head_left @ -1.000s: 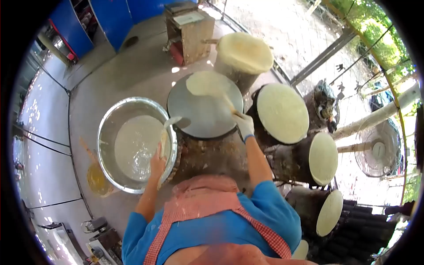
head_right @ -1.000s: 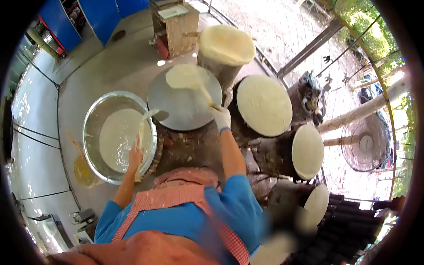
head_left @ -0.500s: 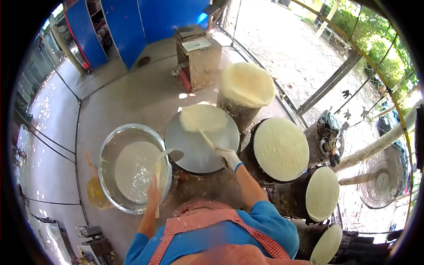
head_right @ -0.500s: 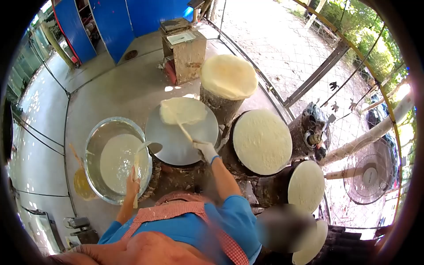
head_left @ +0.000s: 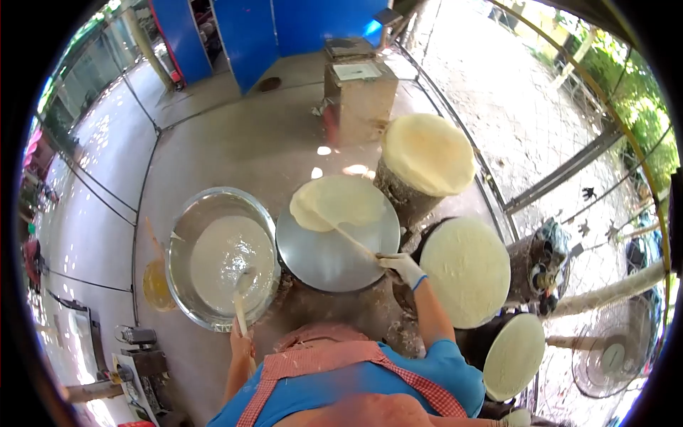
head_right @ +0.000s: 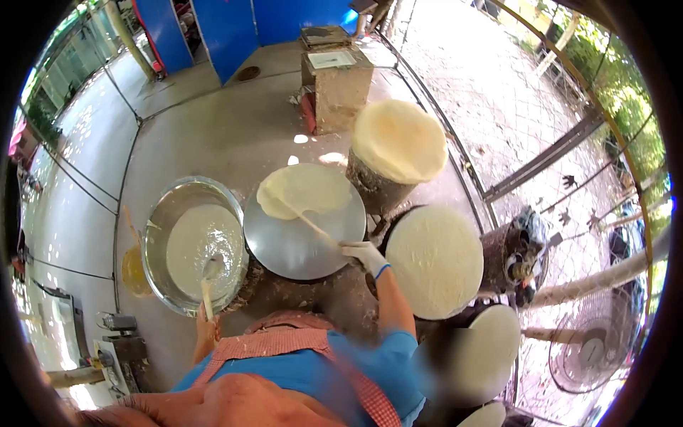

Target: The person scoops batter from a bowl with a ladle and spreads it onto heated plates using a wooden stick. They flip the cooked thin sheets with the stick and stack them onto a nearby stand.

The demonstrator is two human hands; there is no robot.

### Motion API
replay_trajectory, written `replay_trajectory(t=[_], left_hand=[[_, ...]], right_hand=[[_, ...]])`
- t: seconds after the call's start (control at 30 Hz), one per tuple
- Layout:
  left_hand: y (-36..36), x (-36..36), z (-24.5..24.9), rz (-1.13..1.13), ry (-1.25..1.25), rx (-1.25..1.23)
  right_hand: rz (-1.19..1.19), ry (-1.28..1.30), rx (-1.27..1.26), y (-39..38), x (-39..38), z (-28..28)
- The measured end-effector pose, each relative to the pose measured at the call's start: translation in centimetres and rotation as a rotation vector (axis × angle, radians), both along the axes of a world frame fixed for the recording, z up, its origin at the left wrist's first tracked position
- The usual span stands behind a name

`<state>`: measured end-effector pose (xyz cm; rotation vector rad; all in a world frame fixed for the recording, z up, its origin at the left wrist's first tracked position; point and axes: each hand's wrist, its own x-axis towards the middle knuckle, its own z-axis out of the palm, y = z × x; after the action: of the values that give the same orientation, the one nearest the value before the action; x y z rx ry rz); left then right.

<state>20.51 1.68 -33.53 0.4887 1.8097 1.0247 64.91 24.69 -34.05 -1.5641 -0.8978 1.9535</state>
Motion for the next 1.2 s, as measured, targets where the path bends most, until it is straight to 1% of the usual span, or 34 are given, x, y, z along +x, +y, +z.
replay_trajectory(t=[0.07,0.1,0.13,0.2,0.27,0.3,0.37,0.4,0.43,0.47,0.53,0.57,0.63,0.67,0.73,0.8,0.83,0.9,0.93,0.97,1.03,1.07,1.13,1.17,1.2], left_hand=[[-1.3,0.0,0.4,-0.003,0.066,-0.055],[-1.7,0.1,0.2,0.013,0.064,-0.054],[-1.9,0.3,-0.5,0.029,0.060,-0.054],[-2.6,0.0,-0.3,0.055,0.070,-0.075],[-2.4,0.7,-0.4,0.081,0.059,-0.092],[-2.6,1.0,-0.4,0.087,0.053,-0.085],[-3.0,1.2,0.4,0.102,0.048,-0.063],[-3.2,1.5,0.8,0.116,0.045,-0.069],[-3.4,1.7,1.3,0.126,0.049,-0.078],[-3.7,1.7,1.7,0.129,0.056,-0.094],[-4.5,1.6,0.8,0.122,0.073,-0.044],[-5.0,1.5,0.4,0.119,0.084,-0.022],[-5.5,1.3,0.8,0.101,0.076,-0.069],[-5.4,1.4,0.6,0.101,0.061,-0.081],[-6.3,1.3,-0.5,0.169,0.046,-0.083],[-6.2,1.6,0.0,0.191,0.049,-0.063],[-5.9,2.4,1.9,0.183,0.072,-0.100],[-6.1,2.8,3.2,0.136,0.115,-0.088],[-6.2,2.9,3.5,0.102,0.138,-0.091],[-6.5,2.9,2.7,0.142,0.115,-0.083],[-7.9,2.0,0.5,0.232,0.089,-0.088],[-8.1,1.6,0.4,0.218,0.086,-0.083],[-8.1,1.9,0.1,0.219,0.054,-0.066],[-7.9,2.5,1.7,0.199,0.052,-0.109],[-8.2,2.9,2.5,0.249,0.016,-0.113]], right_hand=[[-0.104,-0.069,0.106,3.7,1.1,-0.9],[-0.191,-0.037,0.156,5.4,0.2,-0.1],[-0.144,-0.050,0.131,6.6,-0.4,-0.4],[0.111,-0.170,0.113,6.2,-2.6,-0.2],[0.222,-0.124,0.023,3.5,-2.6,-0.1],[0.198,-0.106,-0.059,1.8,-2.6,2.0],[0.208,0.029,0.127,2.4,0.1,-4.5],[0.221,0.003,0.085,2.4,0.6,-1.1],[0.186,-0.052,0.079,3.7,0.5,0.9],[0.039,-0.189,0.039,5.3,-1.3,3.8],[0.023,-0.077,0.221,8.9,-1.0,-0.2],[0.133,-0.098,0.206,8.8,-1.1,-0.2],[0.363,-0.125,0.188,8.0,-2.0,0.6],[0.369,-0.064,0.093,7.2,-1.6,0.7],[0.394,0.027,-0.097,4.3,1.1,0.7],[0.375,-0.105,-0.072,3.9,2.8,0.8],[0.384,-0.139,0.005,4.9,2.3,2.0],[0.349,-0.560,0.026,8.9,-2.9,3.8],[0.290,-0.325,0.148,10.1,-3.4,3.3],[0.227,-0.090,0.263,10.9,-3.5,2.5],[0.419,-0.171,0.187,11.4,-3.8,1.6],[0.525,-0.211,0.156,11.2,-3.9,1.3],[0.533,-0.069,0.049,8.6,-0.8,1.0],[0.467,-0.016,-0.019,6.7,1.0,-0.1],[0.401,0.030,-0.080,5.8,2.3,-0.7]])
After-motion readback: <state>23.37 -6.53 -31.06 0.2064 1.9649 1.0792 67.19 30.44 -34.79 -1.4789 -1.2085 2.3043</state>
